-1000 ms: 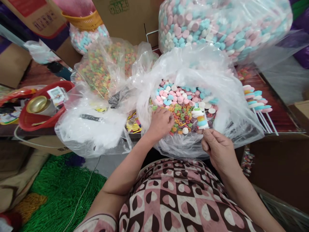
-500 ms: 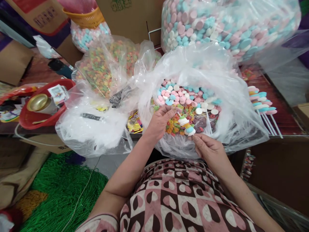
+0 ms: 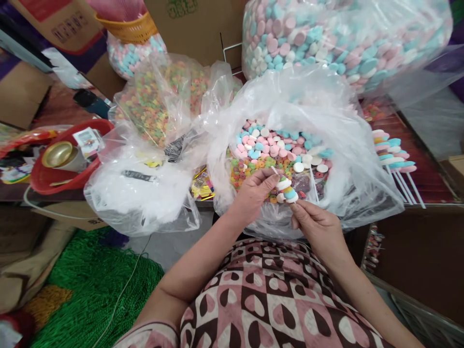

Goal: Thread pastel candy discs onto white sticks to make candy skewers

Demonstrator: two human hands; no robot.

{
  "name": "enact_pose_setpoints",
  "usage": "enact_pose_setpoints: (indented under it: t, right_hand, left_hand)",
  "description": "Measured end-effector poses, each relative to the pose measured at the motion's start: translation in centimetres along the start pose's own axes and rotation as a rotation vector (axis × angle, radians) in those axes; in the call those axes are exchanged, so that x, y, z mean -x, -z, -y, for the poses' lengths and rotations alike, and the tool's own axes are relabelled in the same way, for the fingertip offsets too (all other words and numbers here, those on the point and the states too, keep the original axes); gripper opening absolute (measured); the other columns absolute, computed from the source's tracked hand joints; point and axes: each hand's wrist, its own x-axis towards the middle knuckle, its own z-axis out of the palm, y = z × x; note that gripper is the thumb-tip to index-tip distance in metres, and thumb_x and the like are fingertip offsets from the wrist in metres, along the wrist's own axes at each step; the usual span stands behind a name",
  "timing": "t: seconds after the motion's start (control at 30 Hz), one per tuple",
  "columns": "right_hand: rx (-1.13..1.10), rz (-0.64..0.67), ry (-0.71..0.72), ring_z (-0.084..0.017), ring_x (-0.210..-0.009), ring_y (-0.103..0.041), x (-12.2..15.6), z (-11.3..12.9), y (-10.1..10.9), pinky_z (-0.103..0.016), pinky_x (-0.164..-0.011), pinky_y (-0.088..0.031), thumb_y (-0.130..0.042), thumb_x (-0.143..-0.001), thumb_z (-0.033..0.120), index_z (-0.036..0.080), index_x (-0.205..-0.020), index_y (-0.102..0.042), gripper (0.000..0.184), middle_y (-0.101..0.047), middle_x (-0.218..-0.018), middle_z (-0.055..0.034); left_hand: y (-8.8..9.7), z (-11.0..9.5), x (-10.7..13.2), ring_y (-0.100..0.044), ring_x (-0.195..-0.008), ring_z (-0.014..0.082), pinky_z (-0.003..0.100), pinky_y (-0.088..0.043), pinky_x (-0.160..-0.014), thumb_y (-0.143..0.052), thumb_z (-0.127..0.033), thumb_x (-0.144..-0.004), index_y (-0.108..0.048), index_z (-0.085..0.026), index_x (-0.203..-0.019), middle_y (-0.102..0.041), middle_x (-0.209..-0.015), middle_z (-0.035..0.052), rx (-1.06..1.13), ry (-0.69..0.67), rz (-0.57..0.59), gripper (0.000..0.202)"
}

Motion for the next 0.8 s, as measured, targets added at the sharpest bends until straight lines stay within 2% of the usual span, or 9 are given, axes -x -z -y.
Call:
enact_pose_setpoints:
  t: [0.13, 0.23, 0.33, 0.4, 0.43, 0.53, 0.6, 0.7, 0.8]
  right_hand:
    - [0.014, 0.051, -0.022, -0.012, -0.048, -0.038, -0.2, 0.0, 0.3, -0.027, -0.048, -0.028, -0.064, -0.09, 0.046, 0.018, -0.092, -0.076, 0.03, -0.053, -0.052, 0.0036]
    - [-0.095, 0.043, -0.079, -0.01, -0.046, -0.035, -0.2, 0.1, 0.6, -0.026, -0.045, -0.024, -0.066, -0.09, 0.048, 0.019, -0.088, -0.073, 0.03, -0.053, -0.053, 0.0037]
    - [-0.242, -0.036, -0.123, -0.01, -0.045, -0.034, -0.2, 0.4, 0.7, -0.026, -0.043, -0.022, -0.072, -0.085, 0.05, 0.02, -0.084, -0.07, 0.03, -0.053, -0.054, 0.0034]
    - [-0.292, -0.074, -0.126, -0.01, -0.045, -0.033, -0.2, 0.8, 0.7, -0.026, -0.042, -0.021, -0.074, -0.083, 0.05, 0.021, -0.083, -0.069, 0.029, -0.052, -0.054, 0.0033]
    - [-0.301, -0.087, -0.122, -0.011, -0.044, -0.033, -0.2, 1.0, 0.7, -0.026, -0.042, -0.021, -0.075, -0.082, 0.05, 0.021, -0.081, -0.069, 0.029, -0.051, -0.053, 0.0033]
    - [-0.304, -0.109, -0.108, -0.011, -0.044, -0.033, -0.2, 1.4, 0.7, -0.027, -0.042, -0.022, -0.076, -0.08, 0.051, 0.022, -0.074, -0.065, 0.032, -0.05, -0.051, 0.0032]
    - [-0.32, -0.131, -0.104, -0.011, -0.043, -0.034, -0.2, 1.4, 0.8, -0.027, -0.042, -0.022, -0.078, -0.078, 0.052, 0.021, -0.074, -0.065, 0.033, -0.05, -0.05, 0.0034]
    - [-0.345, -0.15, -0.106, -0.01, -0.043, -0.034, -0.2, 1.2, 1.0, -0.025, -0.042, -0.022, -0.08, -0.076, 0.052, 0.02, -0.077, -0.067, 0.034, -0.05, -0.05, 0.0041]
    - [-0.347, -0.142, -0.107, -0.009, -0.043, -0.034, -0.2, 1.0, 1.1, -0.025, -0.041, -0.022, -0.079, -0.077, 0.052, 0.02, -0.078, -0.067, 0.034, -0.05, -0.05, 0.0043]
  left_hand:
    - [-0.5, 0.7, 0.7, -0.06, -0.077, 0.01, 0.024, -0.048, -0.074, -0.088, -0.047, -0.067, -0.07, -0.02, -0.083, -0.067, -0.083, -0.0016, -0.042, -0.041, -0.008, 0.036]
    - [-0.1, -0.4, 0.3, -0.064, -0.087, 0.0156, 0.028, -0.05, -0.079, -0.078, -0.051, -0.078, -0.073, -0.021, -0.092, -0.07, -0.09, 0.0016, -0.24, -0.084, 0.028, 0.034]
    - [1.1, -2.6, -1.4, -0.064, -0.102, 0.021, 0.033, -0.047, -0.092, -0.067, -0.042, -0.089, -0.074, -0.023, -0.097, -0.073, -0.1, 0.0045, -0.632, -0.314, -0.018, 0.022]
    - [2.0, -4.0, -3.2, -0.062, -0.105, 0.0232, 0.036, -0.043, -0.098, -0.062, -0.03, -0.092, -0.075, -0.023, -0.096, -0.073, -0.102, 0.0062, -1.011, -0.504, -0.07, 0.015]
    - [2.5, -4.5, -4.1, -0.061, -0.105, 0.025, 0.039, -0.042, -0.099, -0.058, -0.026, -0.093, -0.075, -0.022, -0.094, -0.072, -0.101, 0.0074, -1.225, -0.534, -0.077, 0.017]
    - [3.4, -5.0, -6.4, -0.057, -0.107, 0.0315, 0.047, -0.038, -0.098, -0.057, -0.023, -0.093, -0.074, -0.018, -0.091, -0.07, -0.104, 0.0138, -1.776, -0.507, -0.091, 0.018]
    - [3.7, -4.8, -7.3, -0.055, -0.109, 0.0346, 0.049, -0.037, -0.096, -0.059, -0.024, -0.092, -0.074, -0.016, -0.096, -0.068, -0.11, 0.0174, -1.996, -0.473, -0.081, 0.017]
    - [4.0, -4.5, -7.9, -0.054, -0.109, 0.0356, 0.049, -0.037, -0.093, -0.06, -0.025, -0.091, -0.074, -0.015, -0.098, -0.067, -0.114, 0.0183, -2.131, -0.465, -0.045, 0.018]
    - [4.4, -4.8, -8.0, -0.055, -0.105, 0.0334, 0.047, -0.037, -0.091, -0.057, -0.024, -0.092, -0.075, -0.017, -0.09, -0.069, -0.107, 0.0163, -2.112, -0.473, -0.018, 0.019]
